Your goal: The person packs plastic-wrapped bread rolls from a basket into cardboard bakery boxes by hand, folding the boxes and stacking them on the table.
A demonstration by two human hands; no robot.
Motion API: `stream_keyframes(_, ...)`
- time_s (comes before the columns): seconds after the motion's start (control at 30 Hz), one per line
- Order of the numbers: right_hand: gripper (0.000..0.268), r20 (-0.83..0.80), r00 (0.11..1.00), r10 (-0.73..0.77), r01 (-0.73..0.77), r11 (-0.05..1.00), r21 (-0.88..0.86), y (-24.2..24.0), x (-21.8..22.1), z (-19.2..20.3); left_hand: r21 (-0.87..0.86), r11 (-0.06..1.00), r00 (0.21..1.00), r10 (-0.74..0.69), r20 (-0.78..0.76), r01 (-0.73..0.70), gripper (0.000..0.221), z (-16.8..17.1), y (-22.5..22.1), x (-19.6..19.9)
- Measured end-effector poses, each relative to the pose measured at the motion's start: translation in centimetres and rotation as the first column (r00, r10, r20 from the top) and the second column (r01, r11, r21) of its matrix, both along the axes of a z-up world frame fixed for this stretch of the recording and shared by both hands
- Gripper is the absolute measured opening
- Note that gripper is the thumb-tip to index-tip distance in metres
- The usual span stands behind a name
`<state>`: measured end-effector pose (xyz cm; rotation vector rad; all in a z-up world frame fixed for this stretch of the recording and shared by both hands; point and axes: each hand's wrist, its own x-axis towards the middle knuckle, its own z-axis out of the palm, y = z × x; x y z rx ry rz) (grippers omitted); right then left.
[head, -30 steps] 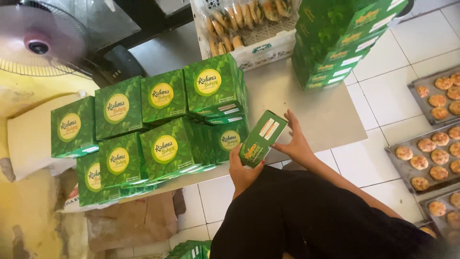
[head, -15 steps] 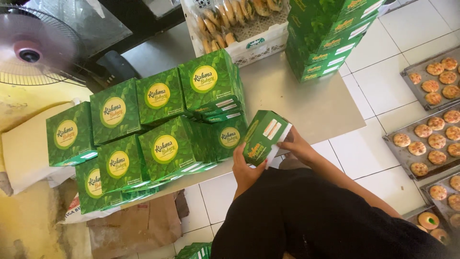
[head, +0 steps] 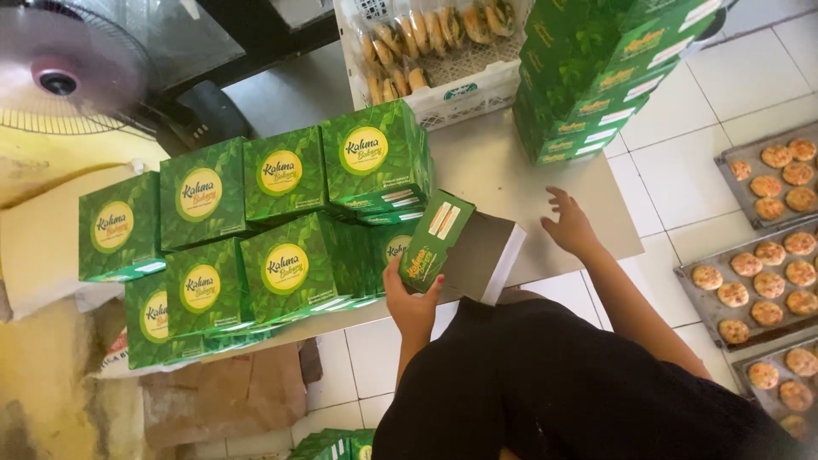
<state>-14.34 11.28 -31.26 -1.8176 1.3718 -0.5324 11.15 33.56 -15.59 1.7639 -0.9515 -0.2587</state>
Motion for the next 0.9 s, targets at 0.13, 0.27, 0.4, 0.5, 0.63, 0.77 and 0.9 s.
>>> stream_keyframes(0.13, 0.062, 0.173, 0.983, 0.066, -0.049, 0.994, -0.101, -4.3, 2.7, 1.4, 0.036, 0.998, 0.992, -0.039, -0.119, 0.043, 0.082, 1.2, -1.4, -0.8)
stream_keyframes(0.27, 0.055, 0.336, 0.926, 0.171, -0.100, 0.971, -0.218, -8.6, 6.9, 3.4, 0.113, 0.984, 0.991, -0.137, 0.008, 0.135, 0.083, 2.2, -3.0, -1.7)
stream_keyframes(0.4, 0.049, 0.298, 0.921, 0.250, -0.159, 0.941, -0.299, -13.6, 11.5, 6.4, 0.202, 0.969, 0.990, -0.140, -0.033, 0.144, 0.083, 2.5, -4.9, -2.9)
stream_keyframes(0.5, 0.040, 0.357, 0.881, 0.310, -0.162, 0.907, -0.388, -18.0, 15.9, 5.8, 0.188, 0.965, 0.982, -0.187, 0.023, 0.180, 0.082, 2.0, -6.0, -3.6)
stream_keyframes(0.63, 0.029, 0.321, 0.895, 0.309, -0.175, 0.906, -0.385, -23.0, 22.3, 3.7, 0.258, 0.942, 0.973, -0.229, 0.020, 0.216, 0.087, 0.6, -6.6, -4.5)
stream_keyframes(0.77, 0.027, 0.202, 0.920, 0.337, -0.282, 0.924, -0.259, -27.3, 28.5, 0.7, 0.347, 0.921, 0.980, -0.196, 0.022, 0.176, 0.093, -0.1, -6.7, -5.8)
stream_keyframes(0.9, 0.039, 0.022, 0.903, 0.429, -0.413, 0.880, -0.235, -30.6, 32.5, -2.8, 0.387, 0.912, 0.991, -0.127, -0.050, 0.136, 0.092, 0.1, -6.4, -6.3)
